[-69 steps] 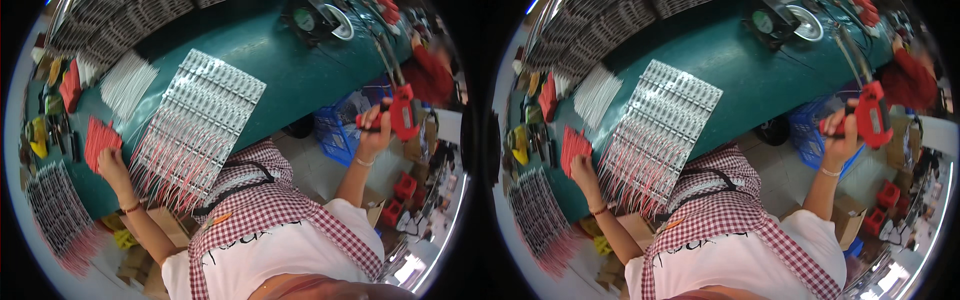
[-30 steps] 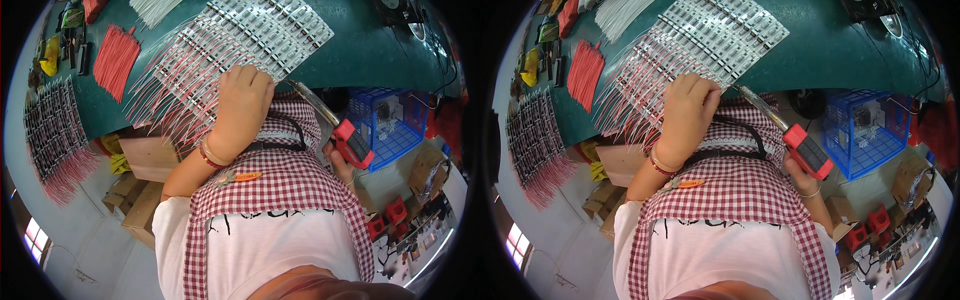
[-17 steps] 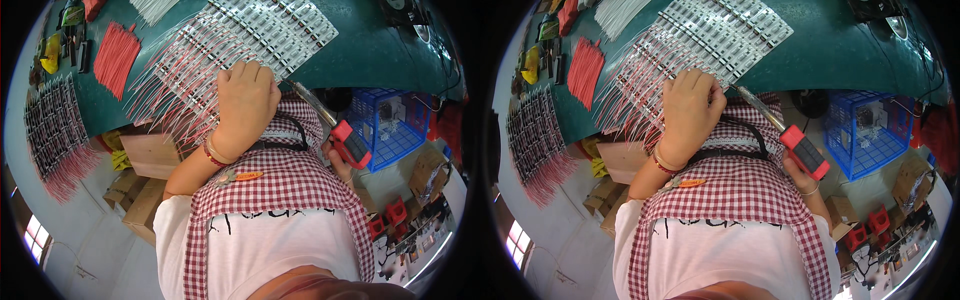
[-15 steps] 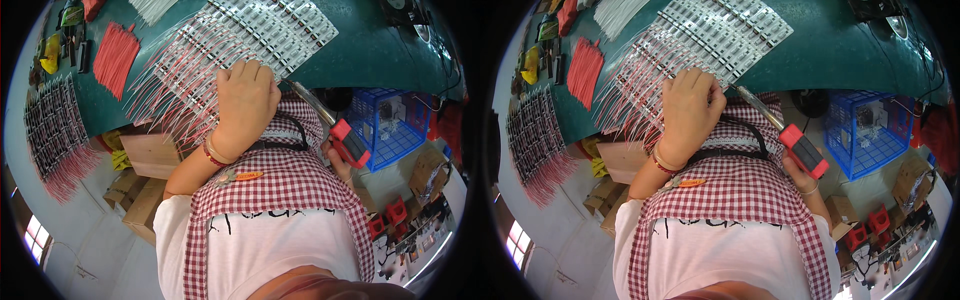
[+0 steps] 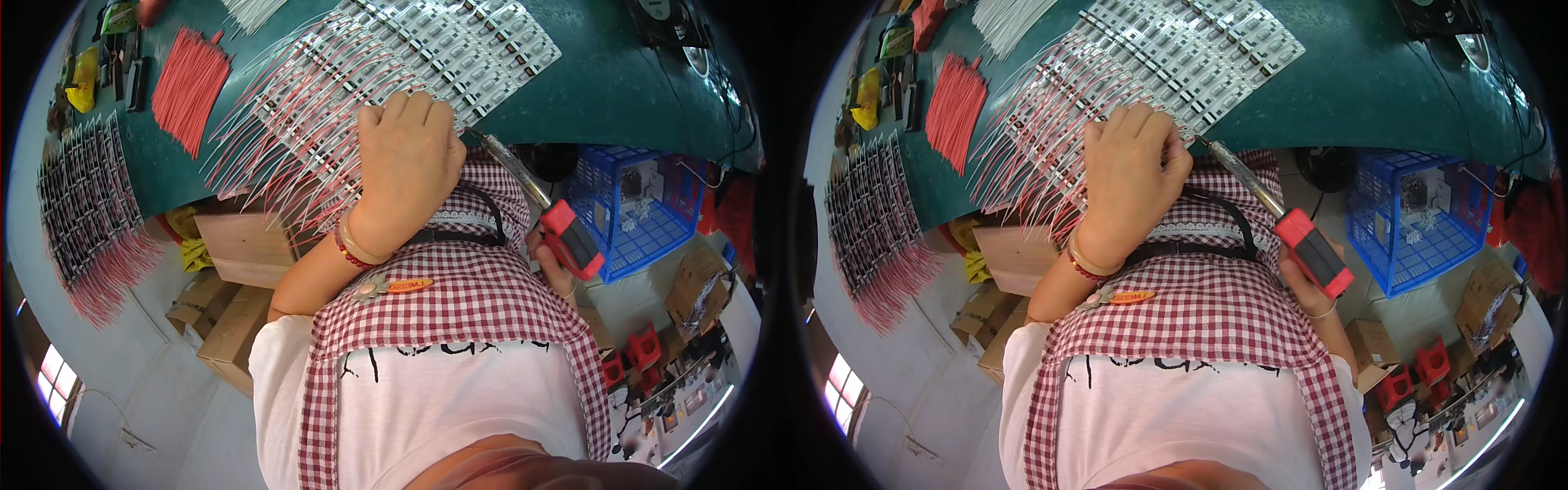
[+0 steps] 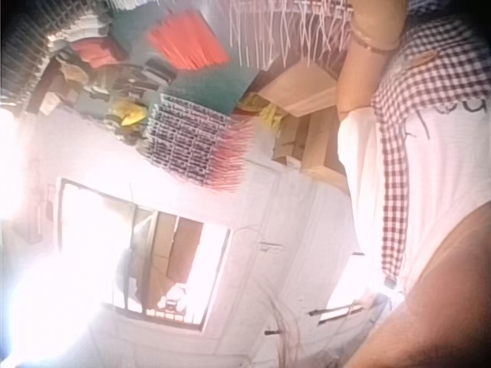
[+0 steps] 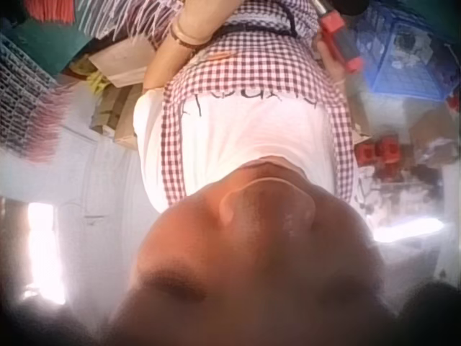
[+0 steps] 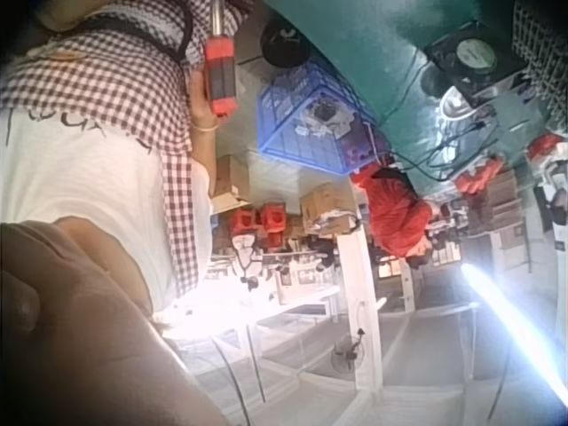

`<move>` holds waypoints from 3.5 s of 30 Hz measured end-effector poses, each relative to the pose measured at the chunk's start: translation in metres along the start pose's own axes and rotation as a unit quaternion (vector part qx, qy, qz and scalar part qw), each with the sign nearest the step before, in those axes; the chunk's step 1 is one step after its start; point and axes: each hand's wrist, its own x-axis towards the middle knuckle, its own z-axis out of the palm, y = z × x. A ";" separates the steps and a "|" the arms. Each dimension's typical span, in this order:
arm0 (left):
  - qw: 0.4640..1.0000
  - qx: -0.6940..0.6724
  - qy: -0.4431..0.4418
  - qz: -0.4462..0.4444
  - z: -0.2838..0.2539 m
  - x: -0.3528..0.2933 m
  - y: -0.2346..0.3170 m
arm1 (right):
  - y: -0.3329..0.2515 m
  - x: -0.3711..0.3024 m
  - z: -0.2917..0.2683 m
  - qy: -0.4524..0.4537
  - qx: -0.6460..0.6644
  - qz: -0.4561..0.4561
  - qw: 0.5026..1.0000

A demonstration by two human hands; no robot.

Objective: The person assembles LED strips by inserting wires into connectors and then soldering them with a soldering gun.

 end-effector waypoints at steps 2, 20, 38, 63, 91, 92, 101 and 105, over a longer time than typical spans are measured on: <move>1.000 -0.006 0.018 0.000 0.001 0.000 0.000 | 0.006 -0.001 -0.005 -0.016 -0.024 -0.010 1.000; 1.000 -0.006 0.021 0.003 0.001 0.001 0.000 | 0.013 -0.003 -0.010 -0.005 -0.047 -0.030 0.998; 1.000 -0.012 0.019 -0.007 0.004 0.001 -0.001 | -0.021 0.020 -0.004 0.019 -0.233 -0.215 0.948; 0.997 -0.009 -0.051 0.051 -0.020 -0.019 -0.020 | -0.104 0.199 0.042 -0.088 0.554 -0.003 0.828; 0.959 0.198 0.203 -0.003 -0.032 0.149 -0.185 | -0.113 0.186 0.072 -0.139 0.530 0.032 0.836; 0.975 0.108 0.195 -0.024 -0.039 0.150 -0.184 | -0.114 0.188 0.075 -0.136 0.523 0.034 0.840; 0.870 -0.427 0.230 -0.091 -0.068 0.132 -0.142 | -0.114 0.191 0.076 -0.136 0.516 0.043 0.845; 0.855 -0.439 0.265 -0.079 -0.056 0.126 -0.139 | -0.114 0.190 0.076 -0.135 0.517 0.044 0.844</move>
